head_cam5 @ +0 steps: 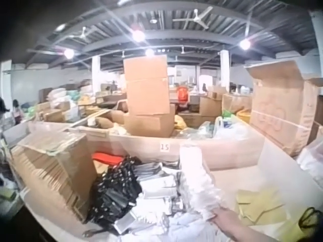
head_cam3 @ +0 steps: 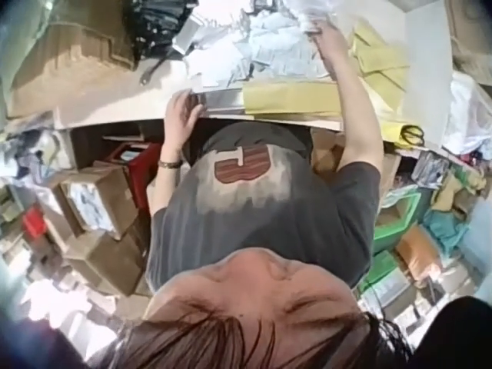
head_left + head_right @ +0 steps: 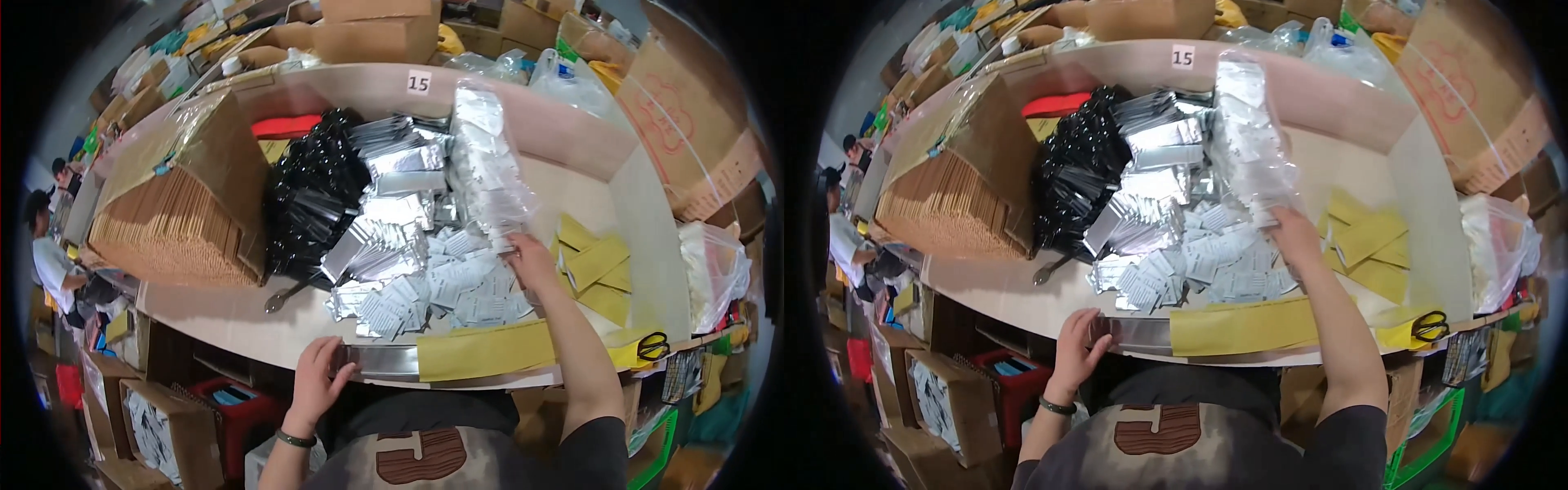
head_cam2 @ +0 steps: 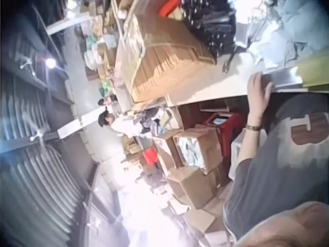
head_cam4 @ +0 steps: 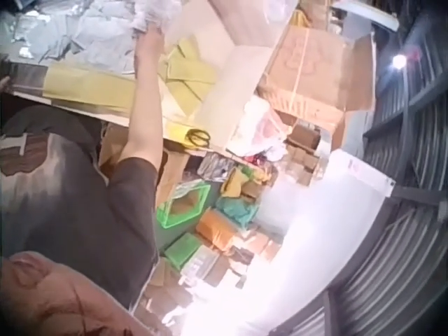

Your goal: Packing small product pouches into yellow envelopes at a factory workstation.

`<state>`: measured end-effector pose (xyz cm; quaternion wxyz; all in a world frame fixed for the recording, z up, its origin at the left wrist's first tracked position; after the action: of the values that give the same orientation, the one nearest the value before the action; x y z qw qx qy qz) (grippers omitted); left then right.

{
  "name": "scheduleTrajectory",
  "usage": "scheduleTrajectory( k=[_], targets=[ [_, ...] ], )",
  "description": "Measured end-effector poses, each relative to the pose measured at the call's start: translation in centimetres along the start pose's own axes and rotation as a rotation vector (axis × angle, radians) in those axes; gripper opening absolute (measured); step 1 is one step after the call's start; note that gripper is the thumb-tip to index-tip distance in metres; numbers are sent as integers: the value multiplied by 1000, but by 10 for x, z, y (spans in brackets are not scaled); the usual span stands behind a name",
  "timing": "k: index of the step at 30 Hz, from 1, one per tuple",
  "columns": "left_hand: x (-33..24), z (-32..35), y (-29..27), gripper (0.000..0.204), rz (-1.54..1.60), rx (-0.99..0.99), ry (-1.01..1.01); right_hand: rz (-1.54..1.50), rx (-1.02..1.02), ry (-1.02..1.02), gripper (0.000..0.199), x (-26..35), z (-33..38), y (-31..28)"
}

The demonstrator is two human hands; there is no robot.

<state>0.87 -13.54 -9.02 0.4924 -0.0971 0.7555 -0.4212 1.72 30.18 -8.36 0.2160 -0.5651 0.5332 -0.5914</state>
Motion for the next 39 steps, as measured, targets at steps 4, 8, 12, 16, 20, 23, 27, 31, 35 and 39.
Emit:
scheduleTrajectory(
  k=[4, 8, 12, 16, 20, 23, 27, 31, 35, 39],
  targets=[
    [9, 2, -22, 43, -87, -66, -11, 77, 47, -11, 24, -12, -5, 0],
    [39, 20, -42, 39, -84, -136, -118, 146, -29, -64, 17, 11, 8, -14],
    [55, 27, -57, 33, -123, -204, -180, -145, 79, -140, 13, 88, 46, 3],
    [44, -36, -52, 36, -304, -282, -42, 143, 84, -364, 11, 125, 74, 46],
    [82, -75, -41, 32, -342, -307, -53, 109, 128, -307, 12, 133, 74, 45],
    [89, -76, -41, 27, -315, -262, -113, -14, 102, -351, 13, 146, 64, 27],
    [90, -69, -43, 21, -270, -265, -119, -315, 72, -372, 13, 187, 33, 10],
    [94, -55, -40, 21, -233, -204, -315, -146, 384, -595, 7, 244, 2, 61],
    [86, -39, -43, 22, -137, -258, -344, 327, 130, -1155, 8, 277, 3, 115],
    [95, -8, -50, 25, 3, -348, -434, 175, 209, -1143, 11, 274, -6, 124]
  ],
)
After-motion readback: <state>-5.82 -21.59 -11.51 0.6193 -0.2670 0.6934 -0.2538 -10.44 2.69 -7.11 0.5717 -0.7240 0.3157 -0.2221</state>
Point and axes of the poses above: each hand's wrist, its own z-axis away from the middle knuckle, its own y-axis out of the palm, x = y × z, the point moved 7 cm from there along -z, towards the middle knuckle, and after that the axes turned 2 degrees about z, right-handed, at the moved point
